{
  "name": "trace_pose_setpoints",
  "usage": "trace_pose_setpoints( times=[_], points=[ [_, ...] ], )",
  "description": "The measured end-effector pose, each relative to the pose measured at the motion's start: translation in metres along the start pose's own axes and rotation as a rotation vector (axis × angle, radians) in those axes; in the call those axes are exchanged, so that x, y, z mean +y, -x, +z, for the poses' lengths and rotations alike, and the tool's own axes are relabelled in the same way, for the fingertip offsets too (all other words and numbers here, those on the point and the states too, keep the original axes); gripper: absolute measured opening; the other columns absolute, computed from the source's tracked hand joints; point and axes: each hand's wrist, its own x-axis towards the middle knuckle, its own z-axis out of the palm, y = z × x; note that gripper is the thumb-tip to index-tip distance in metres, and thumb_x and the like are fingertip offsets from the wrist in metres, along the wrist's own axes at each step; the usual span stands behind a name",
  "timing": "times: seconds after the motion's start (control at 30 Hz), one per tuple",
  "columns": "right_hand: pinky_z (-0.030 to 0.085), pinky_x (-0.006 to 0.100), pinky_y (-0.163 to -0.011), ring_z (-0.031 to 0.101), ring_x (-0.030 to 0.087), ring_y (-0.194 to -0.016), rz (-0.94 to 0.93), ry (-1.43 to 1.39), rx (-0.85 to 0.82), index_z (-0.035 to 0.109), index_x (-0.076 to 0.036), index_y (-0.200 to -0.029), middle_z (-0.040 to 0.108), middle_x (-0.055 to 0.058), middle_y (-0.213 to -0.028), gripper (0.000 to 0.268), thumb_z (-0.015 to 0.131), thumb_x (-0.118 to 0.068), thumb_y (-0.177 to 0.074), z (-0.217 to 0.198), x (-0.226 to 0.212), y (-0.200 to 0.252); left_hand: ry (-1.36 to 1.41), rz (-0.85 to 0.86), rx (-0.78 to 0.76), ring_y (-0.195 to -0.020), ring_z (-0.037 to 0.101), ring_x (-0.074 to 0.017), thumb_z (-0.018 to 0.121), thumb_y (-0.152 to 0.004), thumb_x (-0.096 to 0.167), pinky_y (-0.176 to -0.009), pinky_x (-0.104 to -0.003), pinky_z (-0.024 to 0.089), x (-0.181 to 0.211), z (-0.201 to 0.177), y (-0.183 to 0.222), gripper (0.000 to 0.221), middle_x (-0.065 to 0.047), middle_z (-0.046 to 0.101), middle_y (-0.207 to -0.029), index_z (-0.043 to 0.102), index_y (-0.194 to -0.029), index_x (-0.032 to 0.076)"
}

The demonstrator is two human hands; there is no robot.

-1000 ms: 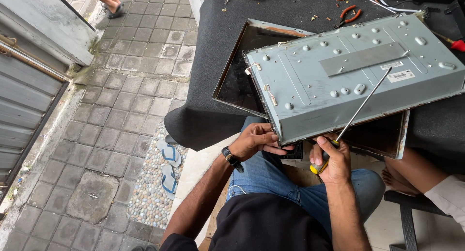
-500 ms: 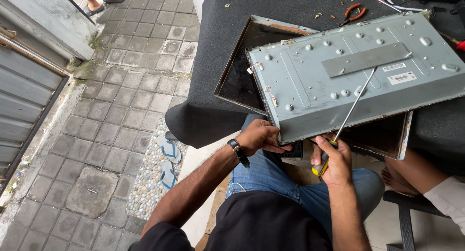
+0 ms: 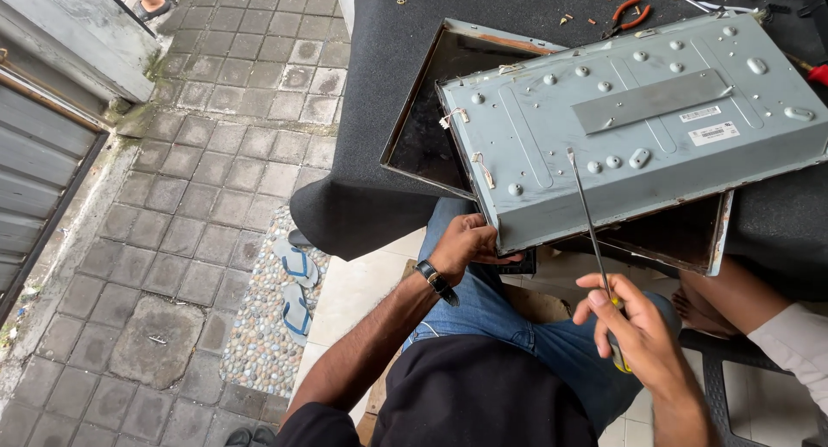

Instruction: Disassembling a flat-screen monitor by prying open the outer casing with a screwdriver and removing the internal panel.

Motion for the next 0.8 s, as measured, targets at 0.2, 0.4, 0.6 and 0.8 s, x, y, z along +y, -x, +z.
trace_pose_setpoints(
  times=[0.2, 0.4, 0.6, 0.8],
  points=[
    [0.046, 0.028, -0.05, 0.054, 0.018, -0.042, 0.061, 0.112, -0.065, 0.075, -0.004, -0.111, 0.076, 0.009, -0.081, 0.03, 0.058, -0.025, -0.098, -0.014, 0.029, 0.021, 0.04, 0.031, -0.028, -0.052, 0.033, -0.0106, 0.043, -0.073, -0.009, -0.08, -0.055, 0.067, -0.012, -0.009, -0.01, 0.019, -0.001, 0.031, -0.057, 0.054, -0.088, -0.002],
    [0.044, 0.027, -0.047, 0.053, 0.018, -0.036, 0.022, -0.008, -0.085, 0.074, 0.0, -0.101, 0.076, 0.013, -0.075, 0.024, 0.064, -0.021, -0.094, -0.002, 0.064, 0.018, 0.123, 0.007, -0.059, -0.064, 0.053, -0.0222, 0.044, -0.064, -0.014, -0.074, -0.053, 0.069, -0.018, -0.018, -0.015, 0.018, -0.005, 0.046, -0.074, 0.046, -0.068, 0.004],
    [0.039, 0.025, -0.031, 0.052, 0.017, -0.028, -0.146, -0.237, -0.009, 0.073, 0.003, -0.081, 0.076, 0.019, -0.064, 0.027, 0.065, -0.019, -0.095, 0.026, 0.082, -0.007, 0.066, 0.036, -0.117, -0.072, 0.072, -0.0342, 0.049, -0.064, -0.013, -0.074, -0.044, 0.068, -0.03, -0.025, -0.02, 0.018, -0.002, 0.046, -0.065, 0.05, -0.068, 0.005],
    [0.04, 0.023, -0.032, 0.052, 0.012, -0.03, -0.207, -0.408, 0.042, 0.07, 0.008, -0.111, 0.072, 0.021, -0.067, 0.029, 0.06, -0.017, -0.1, 0.069, 0.04, -0.028, 0.074, 0.115, -0.099, -0.058, 0.055, -0.0145, 0.056, -0.065, -0.009, -0.069, -0.037, 0.065, -0.074, -0.054, -0.057, 0.019, -0.004, 0.051, -0.066, 0.057, -0.079, 0.004]
  ],
)
